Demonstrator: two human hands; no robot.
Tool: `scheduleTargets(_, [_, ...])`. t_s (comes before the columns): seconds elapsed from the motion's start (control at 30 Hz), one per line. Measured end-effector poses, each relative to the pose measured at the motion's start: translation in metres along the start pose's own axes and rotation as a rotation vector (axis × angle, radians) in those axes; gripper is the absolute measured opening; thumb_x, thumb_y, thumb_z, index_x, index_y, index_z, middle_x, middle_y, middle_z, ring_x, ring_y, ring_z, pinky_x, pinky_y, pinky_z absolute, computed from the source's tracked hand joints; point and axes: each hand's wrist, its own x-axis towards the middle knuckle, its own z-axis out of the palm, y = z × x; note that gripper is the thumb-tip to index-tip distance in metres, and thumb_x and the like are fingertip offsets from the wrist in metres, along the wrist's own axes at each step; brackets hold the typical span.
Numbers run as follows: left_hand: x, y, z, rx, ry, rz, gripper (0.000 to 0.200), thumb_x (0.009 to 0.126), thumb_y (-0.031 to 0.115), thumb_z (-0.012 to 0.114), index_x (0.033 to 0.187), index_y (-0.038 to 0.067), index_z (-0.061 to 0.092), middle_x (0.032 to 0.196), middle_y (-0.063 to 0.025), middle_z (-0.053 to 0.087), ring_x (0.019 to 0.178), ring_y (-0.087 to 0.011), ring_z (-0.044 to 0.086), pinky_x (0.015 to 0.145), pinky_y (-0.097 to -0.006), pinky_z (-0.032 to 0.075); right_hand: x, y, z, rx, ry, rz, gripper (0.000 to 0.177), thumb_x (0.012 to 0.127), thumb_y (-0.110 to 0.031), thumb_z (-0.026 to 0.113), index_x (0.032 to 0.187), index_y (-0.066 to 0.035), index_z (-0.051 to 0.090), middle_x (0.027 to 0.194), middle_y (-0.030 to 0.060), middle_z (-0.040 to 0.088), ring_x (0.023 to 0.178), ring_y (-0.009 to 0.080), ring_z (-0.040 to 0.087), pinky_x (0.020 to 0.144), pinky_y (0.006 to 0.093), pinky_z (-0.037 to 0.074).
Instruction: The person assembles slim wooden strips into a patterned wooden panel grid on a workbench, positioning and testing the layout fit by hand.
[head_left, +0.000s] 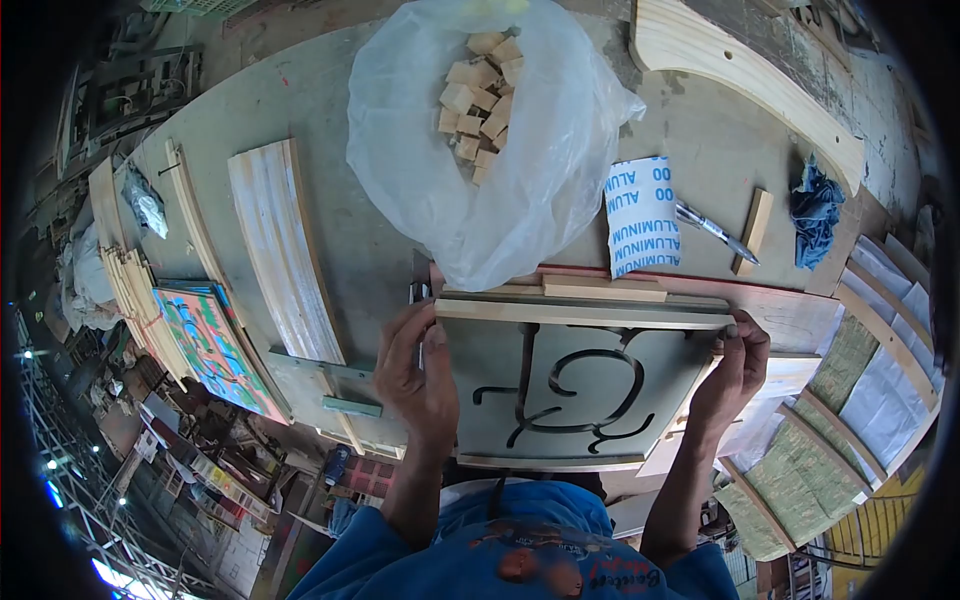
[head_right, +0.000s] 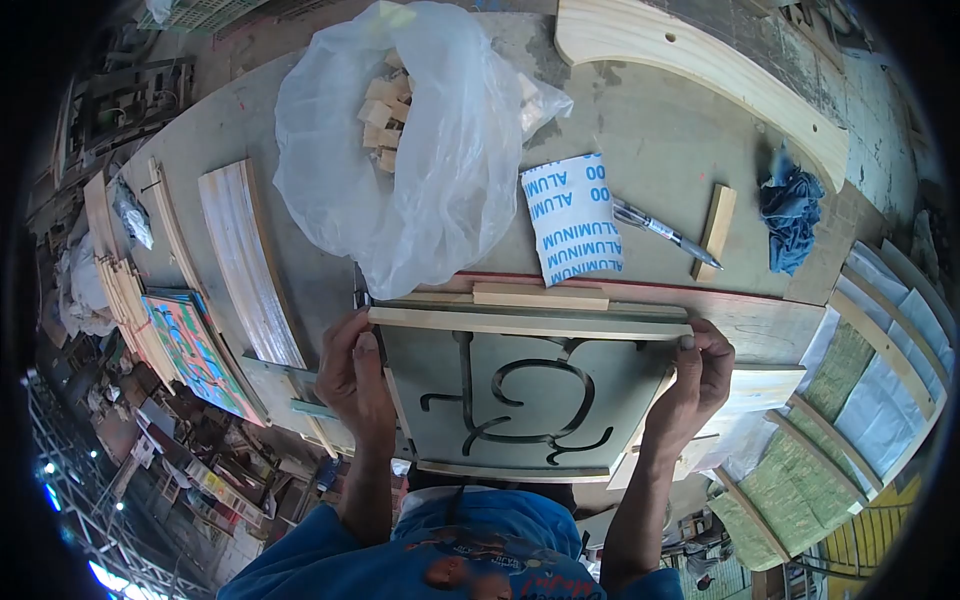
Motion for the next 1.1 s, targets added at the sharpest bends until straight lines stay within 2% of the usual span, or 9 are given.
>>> scheduleTargets(0.37, [0.0011,-0.0035,0.0029,0.054,-0.005,0.025,0.024,0.095,0.001,0.053,0.115,-0.004,0.065,0.109,-0.011,0.063,0.094,-0.0137,0.058,0.084,-0.0256,0.045,0.0022,0.0,0.0005,-0.009,0.007,-0.009,0.014,0.088,-0.017,0.066,0.09,-0.005,0.059,0.107,0.0108,0.066,0.074,0.0088,0.049,0.07,0.0237,0.041])
scheduleTargets(0.53, [0.0021,-0.0042,0.003,0.077,-0.007,0.033,0.023,0.095,0.003,0.052,0.113,-0.003,0.066,0.109,-0.0102,0.064,0.096,-0.0142,0.059,0.086,-0.0262,0.045,0.0029,-0.0003,0.0012,0.015,0.008,0.003,0.009,0.089,-0.011,0.063,0.091,-0.004,0.06,0.106,0.0104,0.066,0.073,0.0076,0.049,0.068,0.0222,0.04])
scheduleTargets(0.67, [0.0023,-0.002,0.0061,0.048,0.006,0.02,0.023,0.097,0.006,0.052,0.113,-0.003,0.066,0.105,-0.0081,0.065,0.096,-0.0132,0.059,0.087,-0.0259,0.045,0.0061,0.0092,-0.0051,0.044,-0.031,-0.026,0.003,0.09,-0.005,0.061,0.092,-0.004,0.059,0.109,0.0093,0.064,0.078,0.006,0.05,0.07,0.0205,0.039])
scheduleTargets(0.7, [0.0016,-0.0035,0.0058,0.032,-0.004,0.017,0.023,0.097,0.006,0.052,0.113,-0.003,0.066,0.105,-0.0081,0.065,0.096,-0.0132,0.059,0.087,-0.0259,0.045,0.0047,0.008,-0.0064,0.096,-0.042,0.031,0.004,0.091,-0.005,0.061,0.094,-0.004,0.059,0.11,0.0099,0.064,0.082,0.0072,0.051,0.074,0.0211,0.04])
scheduleTargets(0.77, [0.0005,-0.0056,0.0047,0.006,0.009,-0.045,0.021,0.093,0.002,0.055,0.111,-0.003,0.066,0.109,-0.0131,0.065,0.097,-0.0198,0.061,0.087,-0.0301,0.046,0.0041,0.0059,-0.0066,0.103,-0.042,0.072,0.005,0.091,-0.005,0.061,0.095,-0.003,0.058,0.109,0.0103,0.064,0.087,0.009,0.053,0.079,0.0228,0.041])
scheduleTargets(0.8, [0.0005,-0.0034,0.0049,0.013,0.008,-0.053,0.022,0.093,0.001,0.053,0.111,-0.003,0.065,0.108,-0.0134,0.065,0.098,-0.0198,0.06,0.088,-0.0305,0.046,0.0049,0.0084,-0.0061,0.118,-0.045,0.049,0.005,0.091,-0.005,0.061,0.095,-0.003,0.058,0.109,0.0104,0.064,0.092,0.0101,0.055,0.083,0.0243,0.042])
scheduleTargets(0.97, [0.0022,0.0,0.0063,0.041,0.004,-0.017,0.023,0.093,0.001,0.053,0.112,-0.004,0.065,0.108,-0.0135,0.065,0.097,-0.0196,0.06,0.087,-0.0304,0.046,0.0053,0.0063,-0.0042,0.096,-0.031,0.067,0.005,0.093,-0.005,0.062,0.095,-0.003,0.058,0.108,0.0107,0.064,0.093,0.0098,0.056,0.084,0.0246,0.043])
scheduleTargets(1.03, [0.0023,0.0,0.0063,0.047,0.005,-0.022,0.023,0.093,0.002,0.053,0.112,-0.004,0.065,0.108,-0.0135,0.065,0.096,-0.0195,0.06,0.087,-0.0304,0.046,0.0066,0.0061,-0.0005,0.067,-0.001,-0.002,0.008,0.092,-0.012,0.063,0.091,-0.004,0.061,0.104,0.0116,0.069,0.067,0.0055,0.046,0.063,0.0212,0.039])
scheduleTargets(1.1, [0.0022,-0.0026,0.0058,0.077,-0.003,0.025,0.024,0.098,0.008,0.051,0.114,-0.004,0.065,0.106,-0.0088,0.066,0.094,-0.0143,0.06,0.084,-0.0274,0.046,0.007,0.0052,0.0001,0.064,0.001,0.005,0.008,0.092,-0.012,0.063,0.091,-0.004,0.061,0.104,0.0113,0.069,0.067,0.0053,0.046,0.063,0.0211,0.038])
